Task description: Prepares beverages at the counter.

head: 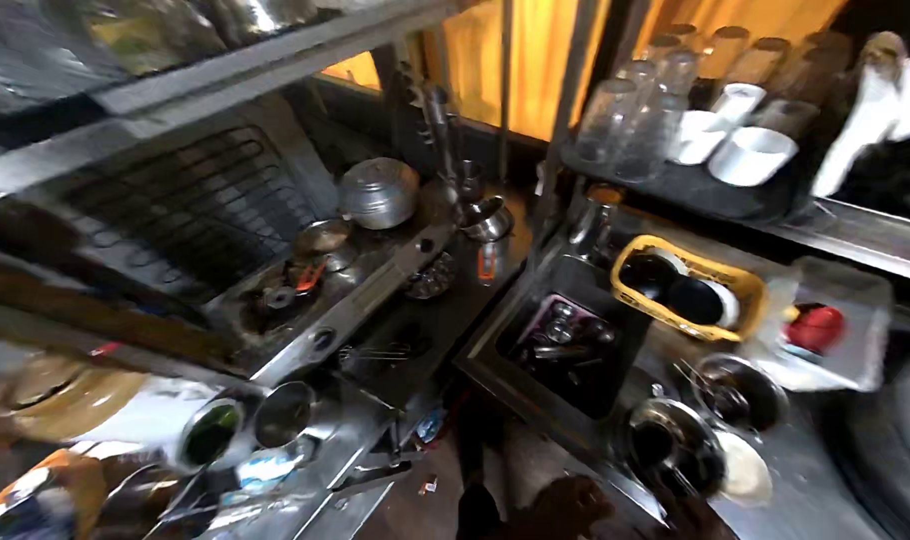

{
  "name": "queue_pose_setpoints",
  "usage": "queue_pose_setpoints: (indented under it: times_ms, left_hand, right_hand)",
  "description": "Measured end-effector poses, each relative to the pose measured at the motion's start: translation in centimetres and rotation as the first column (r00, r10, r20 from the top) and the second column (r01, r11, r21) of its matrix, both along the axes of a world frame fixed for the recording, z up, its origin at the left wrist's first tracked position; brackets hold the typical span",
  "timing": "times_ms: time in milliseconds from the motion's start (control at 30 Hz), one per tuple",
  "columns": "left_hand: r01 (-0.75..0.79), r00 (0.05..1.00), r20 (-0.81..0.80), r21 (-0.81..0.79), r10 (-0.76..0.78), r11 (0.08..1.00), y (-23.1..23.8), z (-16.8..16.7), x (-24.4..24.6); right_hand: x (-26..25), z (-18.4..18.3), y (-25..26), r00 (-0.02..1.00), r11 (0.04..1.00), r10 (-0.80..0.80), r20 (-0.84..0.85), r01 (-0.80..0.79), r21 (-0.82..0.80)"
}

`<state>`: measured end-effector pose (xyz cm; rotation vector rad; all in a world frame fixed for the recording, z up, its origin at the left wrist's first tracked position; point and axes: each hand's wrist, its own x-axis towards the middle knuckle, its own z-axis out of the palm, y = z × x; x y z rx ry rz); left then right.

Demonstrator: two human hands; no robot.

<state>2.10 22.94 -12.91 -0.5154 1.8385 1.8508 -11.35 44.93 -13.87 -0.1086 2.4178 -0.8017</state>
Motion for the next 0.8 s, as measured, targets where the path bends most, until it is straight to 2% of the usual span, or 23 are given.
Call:
queue_pose_setpoints:
  times_ms: [100,200,400,533,600,667,733,767,800]
  left_hand:
    - [-0.01,1.0,0.015,-0.021,0.01,1.0,-0.7,-0.7,0.5]
    - [0.002,0.998,0.056,-0.089,0.003,0.996,-1.2,-0.2,0.2]
    - [0.007,0.993,0.115,-0.064,0.0,0.998,-1.7,-0.3,0.2]
    - [0.011,0.997,0.072,-0.055,-0.007,0.998,-1.2,-0.1,-0.2]
    - [0.023,0.998,0.059,-0.059,-0.02,0.998,-1.0,0.2,-0.4]
    - [0.037,0.998,0.051,-0.069,-0.034,0.997,-0.9,0.9,-0.7]
    - [0.022,0.999,0.044,-0.069,-0.019,0.997,-1.1,1.6,-0.7]
    - [0.007,0.999,0.046,-0.064,-0.004,0.998,-1.4,1.8,-0.4]
    - [-0.014,0.999,0.048,-0.056,0.016,0.998,-1.8,2.1,0.1]
  right_hand:
    - [1.2,1.2,0.0,0.988,0.981,-0.156,0.0,0.155,-0.117]
    - [1.4,2.3,0.7,0.968,0.984,-0.178,-0.178,0.171,-0.05]
    - [2.5,3.2,2.2,0.832,0.99,-0.143,-0.535,0.126,-0.069]
    - [3.0,3.4,2.8,0.702,0.996,0.005,-0.712,0.063,0.07]
    - [3.1,2.7,3.3,0.743,0.981,0.071,-0.665,0.068,0.181]
    - [3.3,2.5,4.0,0.795,0.983,0.032,-0.606,0.085,0.163]
    - [3.3,2.9,4.9,0.863,0.988,-0.151,-0.482,0.122,-0.092]
    - [3.4,3.1,5.1,0.893,0.942,-0.279,-0.353,0.183,-0.281]
    - [3.4,3.4,4.6,0.905,0.845,-0.392,-0.165,0.283,-0.454]
